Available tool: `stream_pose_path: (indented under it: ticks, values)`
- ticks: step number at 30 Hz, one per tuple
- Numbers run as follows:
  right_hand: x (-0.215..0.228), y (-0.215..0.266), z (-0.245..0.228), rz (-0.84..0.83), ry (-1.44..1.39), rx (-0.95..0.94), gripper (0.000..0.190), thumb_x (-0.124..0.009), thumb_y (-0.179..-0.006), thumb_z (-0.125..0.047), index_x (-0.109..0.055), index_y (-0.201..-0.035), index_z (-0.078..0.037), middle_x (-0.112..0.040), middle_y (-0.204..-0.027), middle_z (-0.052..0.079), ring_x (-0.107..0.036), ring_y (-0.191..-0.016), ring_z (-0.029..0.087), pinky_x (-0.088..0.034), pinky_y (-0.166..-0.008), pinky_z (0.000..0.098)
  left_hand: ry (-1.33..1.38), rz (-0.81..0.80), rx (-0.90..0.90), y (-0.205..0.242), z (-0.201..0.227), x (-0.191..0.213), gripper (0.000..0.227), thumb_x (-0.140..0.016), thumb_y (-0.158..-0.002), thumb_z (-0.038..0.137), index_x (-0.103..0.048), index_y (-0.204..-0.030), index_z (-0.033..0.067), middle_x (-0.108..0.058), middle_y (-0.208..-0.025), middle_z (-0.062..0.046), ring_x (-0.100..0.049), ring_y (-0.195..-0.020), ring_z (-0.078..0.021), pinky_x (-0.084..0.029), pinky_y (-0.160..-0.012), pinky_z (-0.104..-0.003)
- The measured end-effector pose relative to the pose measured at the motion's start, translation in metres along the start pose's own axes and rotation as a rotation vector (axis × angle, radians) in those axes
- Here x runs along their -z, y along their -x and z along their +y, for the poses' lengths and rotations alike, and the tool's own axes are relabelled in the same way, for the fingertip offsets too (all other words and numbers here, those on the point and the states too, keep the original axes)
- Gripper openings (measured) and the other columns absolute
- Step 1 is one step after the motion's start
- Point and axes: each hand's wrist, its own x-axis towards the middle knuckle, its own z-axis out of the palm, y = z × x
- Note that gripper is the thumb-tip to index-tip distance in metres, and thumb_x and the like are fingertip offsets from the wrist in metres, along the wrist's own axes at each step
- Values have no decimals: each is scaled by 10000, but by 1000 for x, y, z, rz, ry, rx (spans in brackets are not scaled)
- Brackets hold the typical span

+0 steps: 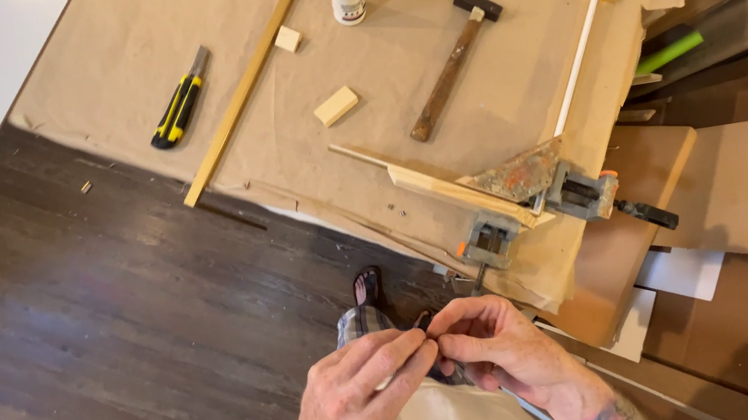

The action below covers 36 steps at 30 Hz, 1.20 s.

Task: Assembling a wooden frame by applying glue to mitered joints and securing them with corner clamps.

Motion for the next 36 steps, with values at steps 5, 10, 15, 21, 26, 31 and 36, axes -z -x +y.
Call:
stream_pose_path:
  ticks: [5, 10, 15, 21, 26, 31, 36]
  values:
    - [-27, -17, -37, 143, 399, 364, 151, -812, -839, -38, -678, -906, -27, -746, -779, 117, -637, -557, 137, -560, -489, 236, 537, -13, 595, -10, -43, -23, 80, -771, -900, 132, -776, -972, 97, -774, -947, -44, -733, -792, -151, -608, -670, -266]
    - [-33, -41, -77, 179, 867, 629, 157, -786, -864, -41, -656, -922, -107, -769, -892, 39, -725, -757, 107, -633, -718, 239, 939, -106, 990, -22, -90, -39, 36, -793, -868, 116, -796, -904, 112, -762, -854, -5, -715, -774, -108, -650, -628, -248]
    - [4, -72, -90, 35, 1259, 540, 179, -722, -930, -169, -663, -1097, -143, -770, -985, 20, -775, -813, 112, -662, -740, 258, 871, -166, 723, -45, -130, -46, 74, -735, -873, 44, -768, -899, 105, -783, -859, -27, -725, -723, -107, -637, -678, -232]
    - [61, -215, -167, 849, 1446, 214, 588, -465, -1055, -598, -670, -897, -70, -547, -569, -33, -485, -488, 95, -409, -481, 245, 509, -92, 729, -37, -152, -93, 11, -745, -894, 150, -754, -891, 143, -781, -847, 14, -737, -714, -114, -586, -633, -259]
    - [112, -302, -182, 861, 1318, -2, 512, -614, -883, -552, -483, -587, -155, -454, -527, -23, -477, -589, 150, -399, -597, 320, 350, -73, 719, -36, -141, -142, 26, -759, -892, 193, -764, -887, 218, -803, -891, 71, -729, -788, -93, -489, -759, -319]
    - [158, -294, -189, 935, 1007, 186, 413, -582, -840, -493, -644, -693, -112, -671, -662, 75, -729, -723, 278, -505, -658, 456, 275, -62, 697, -47, -109, -202, 73, -799, -894, 246, -808, -937, 189, -813, -863, 47, -668, -760, -107, -382, -789, -343]
    - [112, -79, -215, 564, 292, 457, 294, -634, -957, -175, -673, -1175, 18, -434, -626, -20, -507, -526, 73, -481, -503, 204, 71, -2, 465, -50, -84, -277, 58, -796, -849, 176, -766, -897, 193, -628, -1007, 24, -570, -1103, -229, -303, -1088, -511]
